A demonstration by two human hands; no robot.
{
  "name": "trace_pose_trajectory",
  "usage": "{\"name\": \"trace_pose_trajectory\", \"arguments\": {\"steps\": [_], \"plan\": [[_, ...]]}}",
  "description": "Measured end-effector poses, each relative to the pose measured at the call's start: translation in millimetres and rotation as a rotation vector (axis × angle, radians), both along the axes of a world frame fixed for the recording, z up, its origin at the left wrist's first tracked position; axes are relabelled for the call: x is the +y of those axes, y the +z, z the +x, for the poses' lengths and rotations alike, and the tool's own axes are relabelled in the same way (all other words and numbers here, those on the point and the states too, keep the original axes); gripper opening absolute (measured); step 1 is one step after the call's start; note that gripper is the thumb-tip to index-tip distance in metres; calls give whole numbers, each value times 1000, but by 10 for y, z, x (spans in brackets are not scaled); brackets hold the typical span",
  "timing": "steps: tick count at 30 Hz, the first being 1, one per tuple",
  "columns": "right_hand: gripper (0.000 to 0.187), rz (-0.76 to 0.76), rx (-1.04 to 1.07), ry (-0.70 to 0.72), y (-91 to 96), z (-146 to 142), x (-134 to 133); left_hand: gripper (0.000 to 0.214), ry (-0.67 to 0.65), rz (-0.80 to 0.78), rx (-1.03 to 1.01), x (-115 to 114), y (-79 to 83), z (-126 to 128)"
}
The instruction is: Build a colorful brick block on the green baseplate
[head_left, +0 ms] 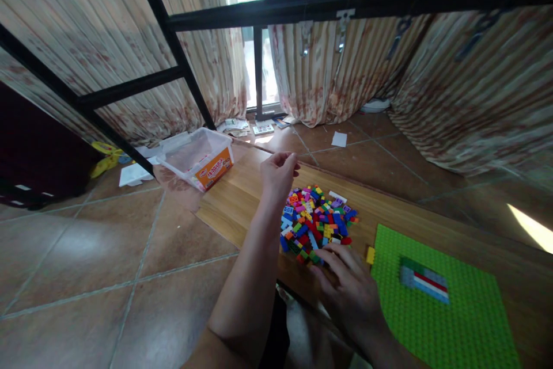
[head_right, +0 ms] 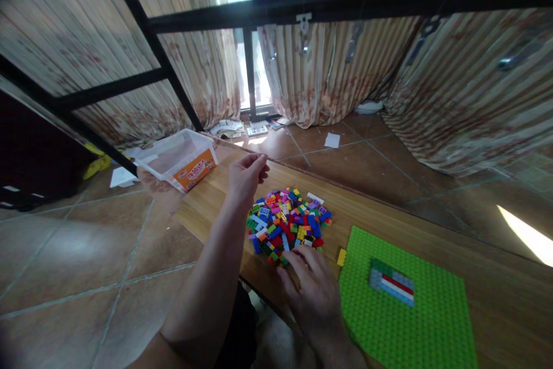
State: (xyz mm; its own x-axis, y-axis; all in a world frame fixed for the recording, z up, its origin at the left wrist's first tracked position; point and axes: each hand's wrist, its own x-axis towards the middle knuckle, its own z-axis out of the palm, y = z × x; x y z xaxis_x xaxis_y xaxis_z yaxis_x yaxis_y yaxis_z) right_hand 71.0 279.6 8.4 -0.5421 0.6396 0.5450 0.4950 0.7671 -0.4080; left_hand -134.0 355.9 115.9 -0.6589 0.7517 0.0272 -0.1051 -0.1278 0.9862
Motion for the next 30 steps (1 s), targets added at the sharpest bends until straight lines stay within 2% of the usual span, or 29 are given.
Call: {"name": "trace_pose_trajectory", "arguments": {"steps": [3, 8, 16, 30], "plan": [[27, 48, -31, 25, -11, -88, -25, 11, 6, 0, -12, -8, 6, -53], [33, 50, -87, -14, -61, -228, -65, 11, 22, -11, -44, -23, 32, -122], [20, 35, -88, -81, -97, -246, -61, 12, 23, -23, -49, -55, 21, -177], [16, -41, 69, -15, -59, -233, -51, 12, -31, -53, -47, -37, -13, -163]]}}
